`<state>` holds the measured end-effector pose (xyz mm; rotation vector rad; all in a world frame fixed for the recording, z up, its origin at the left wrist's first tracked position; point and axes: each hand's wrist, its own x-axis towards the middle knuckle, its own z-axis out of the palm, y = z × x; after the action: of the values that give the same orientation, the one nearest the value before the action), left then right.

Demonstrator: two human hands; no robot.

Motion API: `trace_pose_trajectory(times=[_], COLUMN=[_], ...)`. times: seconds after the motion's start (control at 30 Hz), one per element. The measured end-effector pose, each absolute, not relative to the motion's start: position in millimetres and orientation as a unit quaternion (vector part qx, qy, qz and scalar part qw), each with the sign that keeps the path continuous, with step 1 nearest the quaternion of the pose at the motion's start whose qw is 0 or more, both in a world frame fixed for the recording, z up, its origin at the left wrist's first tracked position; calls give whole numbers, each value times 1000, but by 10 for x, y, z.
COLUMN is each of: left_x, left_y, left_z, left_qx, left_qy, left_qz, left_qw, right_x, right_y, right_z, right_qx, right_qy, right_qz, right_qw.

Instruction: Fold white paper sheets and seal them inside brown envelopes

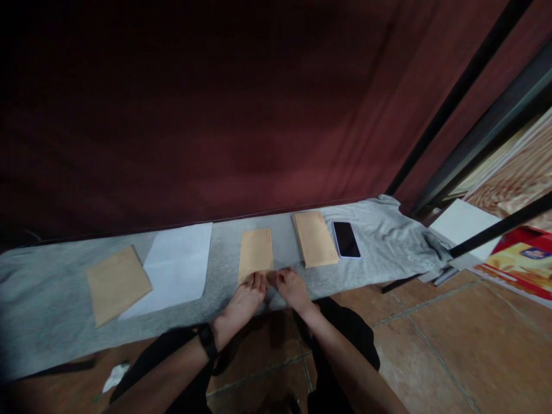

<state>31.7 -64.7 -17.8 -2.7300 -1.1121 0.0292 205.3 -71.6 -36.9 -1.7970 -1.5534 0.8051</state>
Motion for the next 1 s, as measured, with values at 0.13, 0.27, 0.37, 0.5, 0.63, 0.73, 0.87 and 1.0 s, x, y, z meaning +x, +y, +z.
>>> trace_pose_trajectory(times=[0.13,0.27,0.37,0.5,0.63,0.73,0.87,1.0], left_x=[530,636,526,238,87,116,183,206], left_y=[-690,-675,-563,-357,-334,-444,-550,-598], left_z=[-23,161,396,645,476,168,-116,-171], left_qx=[-904,-888,-872,-693,-364,-216,-164,-166], left_qy=[-415,-455,-486,-597,-545,-525,-550,-561], left_qz=[32,12,-45,-360,-592,-613,-585,-567], left_qw=[101,58,41,-186,-468,-549,-574,-580], right_x=[2095,2083,2053,2018,1951,1890,1877,1879], right_y=[-645,-594,-561,-517,-478,-472,-524,-626], right_z=[-404,-418,-429,-412,-378,-369,-349,-267], right_qx=[-658,-630,-600,-570,-549,-568,-630,-651], right_qy=[-574,-552,-495,-414,-372,-391,-497,-608], right_qz=[340,379,433,493,536,519,422,269], right_qw=[350,394,455,511,522,504,421,366])
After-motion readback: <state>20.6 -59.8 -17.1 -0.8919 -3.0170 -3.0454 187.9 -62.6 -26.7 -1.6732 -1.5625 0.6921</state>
